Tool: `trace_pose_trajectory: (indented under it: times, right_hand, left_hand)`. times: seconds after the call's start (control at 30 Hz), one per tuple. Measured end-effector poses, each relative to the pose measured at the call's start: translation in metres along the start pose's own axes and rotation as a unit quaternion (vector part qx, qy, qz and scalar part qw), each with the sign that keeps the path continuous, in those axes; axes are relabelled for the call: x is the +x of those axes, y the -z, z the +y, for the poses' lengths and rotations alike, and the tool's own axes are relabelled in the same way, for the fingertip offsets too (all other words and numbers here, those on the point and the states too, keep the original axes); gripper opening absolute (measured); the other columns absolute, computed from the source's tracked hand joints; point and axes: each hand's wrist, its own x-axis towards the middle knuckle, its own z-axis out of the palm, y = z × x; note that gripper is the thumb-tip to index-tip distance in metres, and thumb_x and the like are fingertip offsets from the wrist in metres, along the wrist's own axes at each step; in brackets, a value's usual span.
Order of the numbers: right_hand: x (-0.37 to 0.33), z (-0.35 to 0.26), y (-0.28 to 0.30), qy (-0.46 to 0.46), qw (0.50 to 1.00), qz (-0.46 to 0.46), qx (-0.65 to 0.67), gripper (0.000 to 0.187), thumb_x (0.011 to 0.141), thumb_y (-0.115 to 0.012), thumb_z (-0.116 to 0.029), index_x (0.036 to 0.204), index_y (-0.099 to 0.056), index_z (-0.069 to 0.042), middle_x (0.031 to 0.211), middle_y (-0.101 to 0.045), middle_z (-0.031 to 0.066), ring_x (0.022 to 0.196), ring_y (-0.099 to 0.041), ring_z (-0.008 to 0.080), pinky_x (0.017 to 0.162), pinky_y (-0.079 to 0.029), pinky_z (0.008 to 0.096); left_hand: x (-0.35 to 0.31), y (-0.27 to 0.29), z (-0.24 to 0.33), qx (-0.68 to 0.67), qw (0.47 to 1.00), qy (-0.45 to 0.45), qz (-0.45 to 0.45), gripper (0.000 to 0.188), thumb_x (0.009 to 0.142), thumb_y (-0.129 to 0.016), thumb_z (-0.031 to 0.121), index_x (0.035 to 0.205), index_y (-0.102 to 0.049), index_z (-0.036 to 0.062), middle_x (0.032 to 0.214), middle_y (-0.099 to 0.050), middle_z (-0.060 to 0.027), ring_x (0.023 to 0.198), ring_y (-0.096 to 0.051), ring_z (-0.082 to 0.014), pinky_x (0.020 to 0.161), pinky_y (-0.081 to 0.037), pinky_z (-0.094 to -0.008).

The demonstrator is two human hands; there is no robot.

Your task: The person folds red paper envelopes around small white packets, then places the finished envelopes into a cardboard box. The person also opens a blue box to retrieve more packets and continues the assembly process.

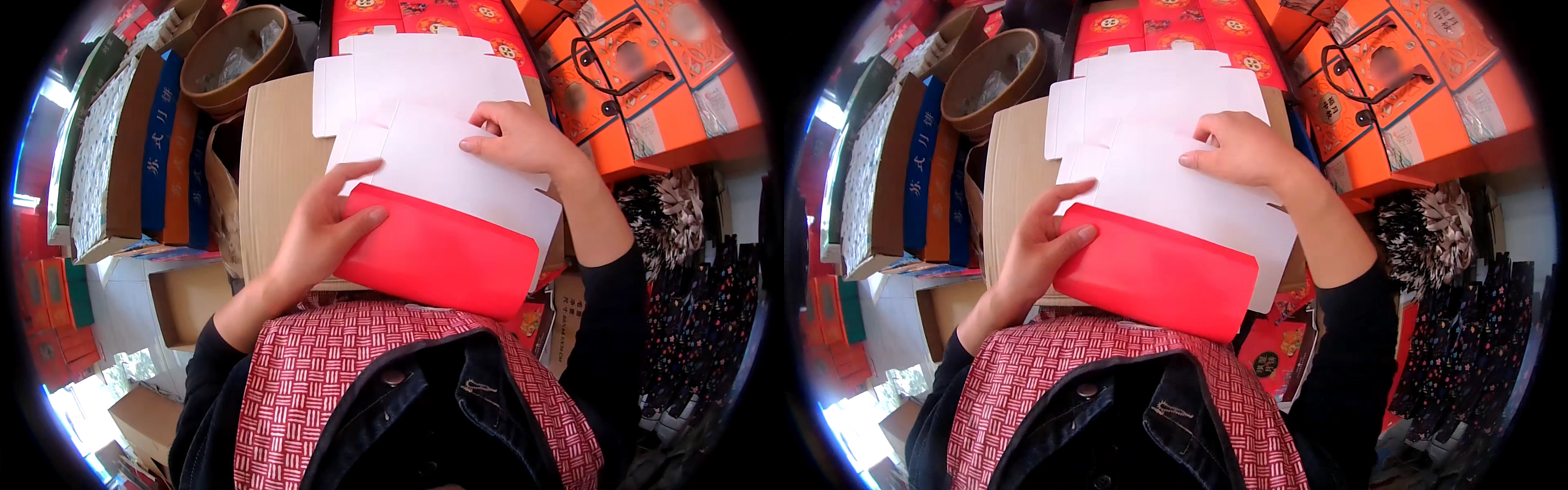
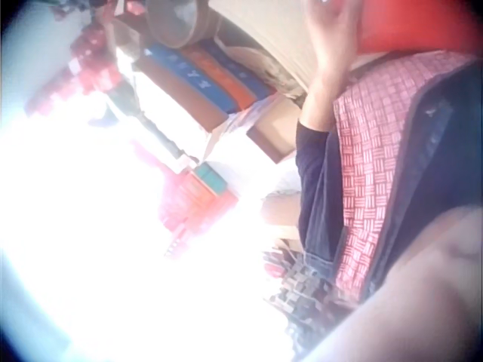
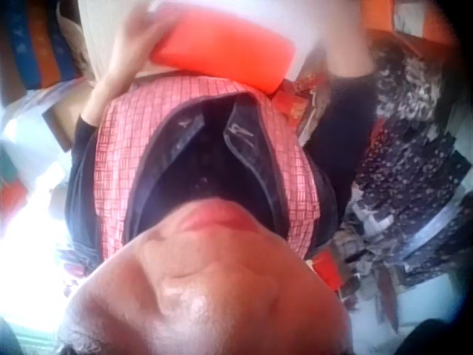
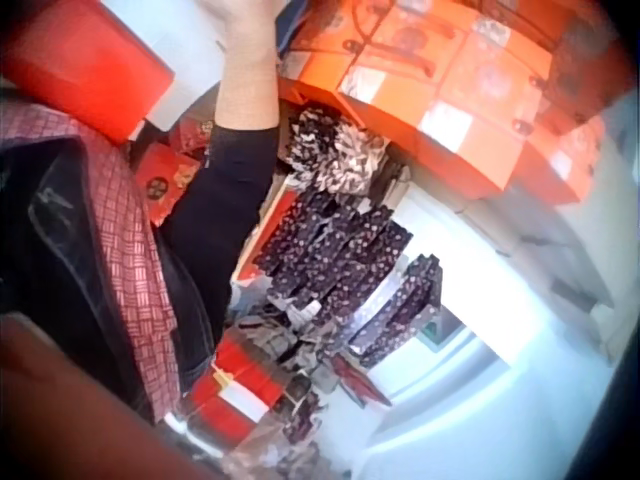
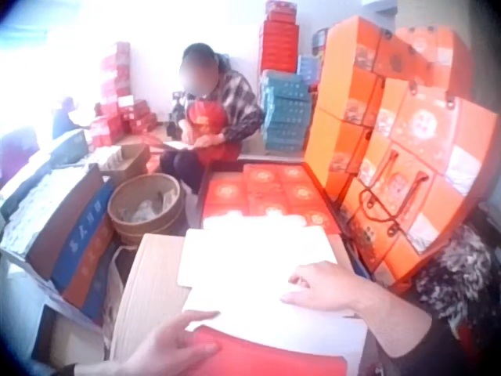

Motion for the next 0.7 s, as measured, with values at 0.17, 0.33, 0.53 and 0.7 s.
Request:
trace_pose_trajectory:
  times: [0.17, 0.33, 0.53, 0.7]
  right_hand:
    - [-0.010, -0.027, 0.008, 0.184, 0.973, -0.107, 0.088, 0.030, 0.091, -0.056, -0.019, 0.113, -0.061, 0.000, 0.087, -0.067, 0.0105, 0.077, -0.060, 0.0148, 0.071, -0.048, 0.0273]
    - [-0.023, -0.053, 0.019, 0.098, 0.939, -0.219, 0.246, 0.030, 0.092, -0.057, -0.021, 0.114, -0.062, -0.001, 0.092, -0.069, 0.0102, 0.082, -0.062, 0.0141, 0.074, -0.049, 0.0261]
    - [-0.023, -0.068, -0.005, 0.107, 0.913, -0.188, 0.346, 0.030, 0.090, -0.061, -0.018, 0.115, -0.061, -0.001, 0.095, -0.067, 0.0105, 0.082, -0.062, 0.0143, 0.074, -0.049, 0.0258]
    - [-0.027, -0.074, -0.006, 0.089, 0.947, -0.168, 0.260, 0.032, 0.088, -0.059, -0.011, 0.118, -0.060, 0.000, 0.096, -0.068, 0.0131, 0.087, -0.063, 0.0144, 0.078, -0.049, 0.0272]
  left_hand:
    - [0.024, 0.001, -0.015, 0.069, 0.996, 0.032, 0.046, 0.021, 0.089, -0.059, 0.003, 0.108, -0.053, -0.0026, 0.083, -0.066, -0.0106, 0.074, -0.062, -0.0103, 0.065, -0.050, -0.0215]
    - [0.008, 0.004, -0.016, 0.003, 1.000, -0.008, -0.002, 0.030, 0.088, -0.062, 0.006, 0.111, -0.044, -0.0022, 0.089, -0.065, -0.0117, 0.082, -0.064, -0.0117, 0.071, -0.053, -0.0227]
    - [-0.002, 0.003, -0.007, -0.035, 0.998, -0.020, -0.056, 0.038, 0.084, -0.067, 0.005, 0.112, -0.043, -0.0026, 0.108, -0.061, -0.0172, 0.102, -0.061, -0.0202, 0.086, -0.052, -0.0305]
    - [-0.005, 0.008, -0.005, -0.058, 0.995, -0.020, -0.082, 0.042, 0.082, -0.070, 0.005, 0.112, -0.042, -0.0009, 0.107, -0.060, -0.0163, 0.104, -0.060, -0.0201, 0.086, -0.052, -0.0303]
